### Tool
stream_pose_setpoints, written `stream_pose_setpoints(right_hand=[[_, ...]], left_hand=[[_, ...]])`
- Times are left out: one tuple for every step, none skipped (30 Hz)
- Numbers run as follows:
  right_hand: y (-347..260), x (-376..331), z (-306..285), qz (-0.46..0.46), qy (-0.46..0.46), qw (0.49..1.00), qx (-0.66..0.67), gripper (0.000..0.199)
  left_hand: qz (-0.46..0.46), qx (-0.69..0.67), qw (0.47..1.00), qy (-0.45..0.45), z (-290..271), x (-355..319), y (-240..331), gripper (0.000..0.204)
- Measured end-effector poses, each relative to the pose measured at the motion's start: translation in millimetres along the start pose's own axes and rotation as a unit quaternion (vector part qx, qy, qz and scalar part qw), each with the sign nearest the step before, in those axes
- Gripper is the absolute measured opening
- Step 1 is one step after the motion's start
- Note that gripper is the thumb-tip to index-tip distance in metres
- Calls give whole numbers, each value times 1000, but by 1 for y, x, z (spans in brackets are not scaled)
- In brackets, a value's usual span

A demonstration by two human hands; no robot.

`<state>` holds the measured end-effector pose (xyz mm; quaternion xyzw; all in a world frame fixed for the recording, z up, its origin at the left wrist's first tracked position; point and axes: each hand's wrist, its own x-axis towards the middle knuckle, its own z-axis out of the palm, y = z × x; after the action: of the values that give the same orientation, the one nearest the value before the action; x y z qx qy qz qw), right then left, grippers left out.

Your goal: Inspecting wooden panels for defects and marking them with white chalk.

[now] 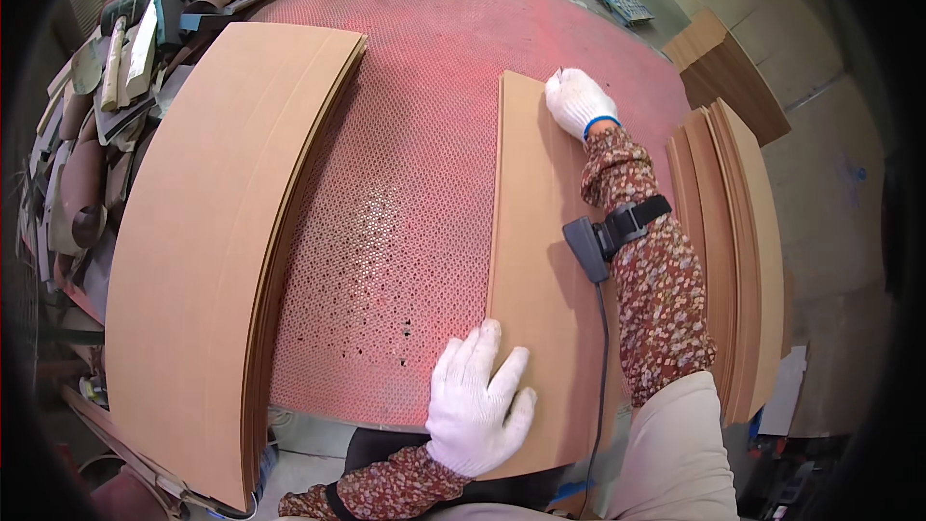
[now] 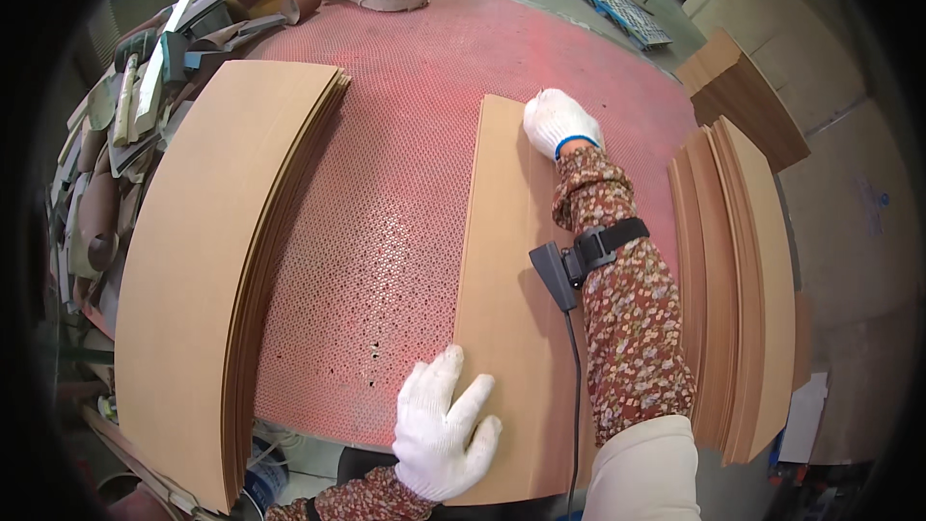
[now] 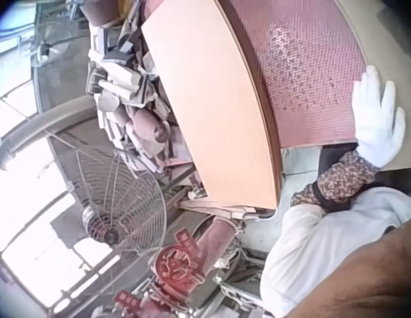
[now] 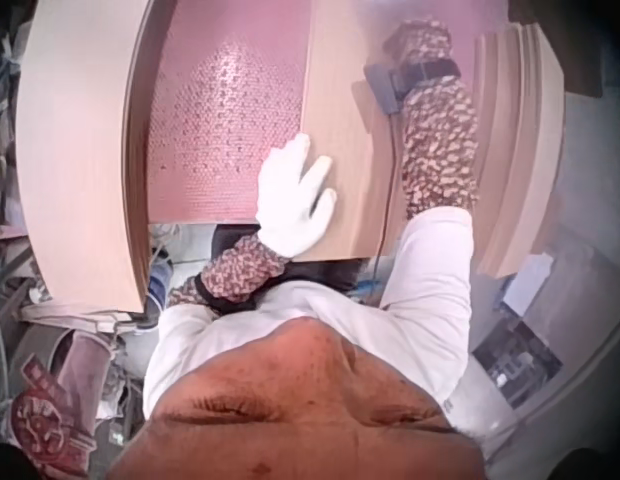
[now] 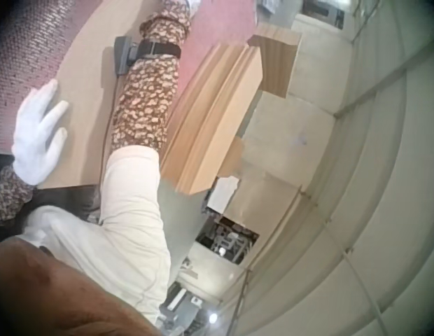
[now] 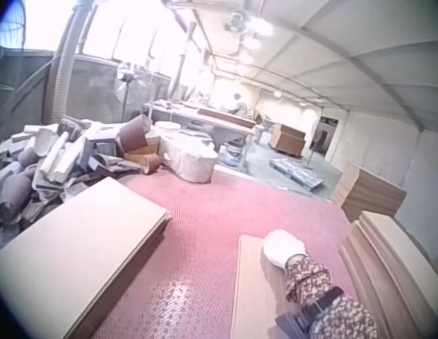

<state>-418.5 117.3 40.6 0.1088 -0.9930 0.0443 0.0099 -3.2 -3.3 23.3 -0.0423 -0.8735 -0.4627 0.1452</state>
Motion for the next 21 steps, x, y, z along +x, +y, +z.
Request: stream_pose_setpoints(right_hand=[[8,16,5,0,-1,1000,1,45],[15,30,9,-61,-19,996,-67,45],[21,44,13,-121,-36,983,-136,45],[9,51,13,-229,-75,919,-312,44],[22,64,18,-225,-76,919,-314,44],[34,75,22,-183,-73,948,-250,44],[35,79,27,-144,-70,970,-180,43],[36,82,31,-129,-70,974,-171,42],[41,82,33,-128,-73,974,-171,42],[38,78,33,-161,-74,958,-226,43],[35,73,32,-192,-75,937,-281,43],[32,66,34,-194,-77,937,-281,43],[32,58,36,-129,-50,970,-198,42],[34,51,35,-62,-22,991,-113,42],[39,42,33,-61,-23,991,-117,42],[19,18,28,-45,-9,997,-70,42],[4,-5,19,-27,8,999,-24,41],[-8,-24,11,-88,-11,994,-57,42],[-20,-57,-12,-98,-19,991,-92,44],[-11,-69,-9,-51,-7,998,-48,44],[3,-80,-8,-1,7,1000,-10,45]], left_hand=[[-2,-8,1000,-1,0,1,1,52],[-1,-4,1000,2,-1,3,1,50],[-1,-3,1000,1,-1,3,1,50],[-15,1,1000,-5,-3,1,0,50],[-19,-8,1000,-13,-2,1,1,50],[-17,-13,1000,-14,-1,2,2,50],[-13,-11,1000,-16,-1,3,2,50],[-9,-9,1000,-18,-2,4,2,49],[-10,-10,1000,-20,-1,4,2,49],[-7,-6,1000,-7,0,3,1,49],[-3,-2,1000,6,1,2,0,49],[-5,0,1000,15,1,1,0,48],[-6,-2,1000,15,2,0,1,48],[0,-7,1000,22,3,0,1,48],[7,-14,999,30,5,0,2,48],[0,-14,999,35,4,-2,0,48],[-3,-11,999,38,3,-3,-2,48],[-3,2,999,40,2,-4,-4,47],[3,5,999,42,4,-4,-5,47],[9,-5,999,41,7,-3,-2,44],[17,-18,999,41,12,0,1,44]])
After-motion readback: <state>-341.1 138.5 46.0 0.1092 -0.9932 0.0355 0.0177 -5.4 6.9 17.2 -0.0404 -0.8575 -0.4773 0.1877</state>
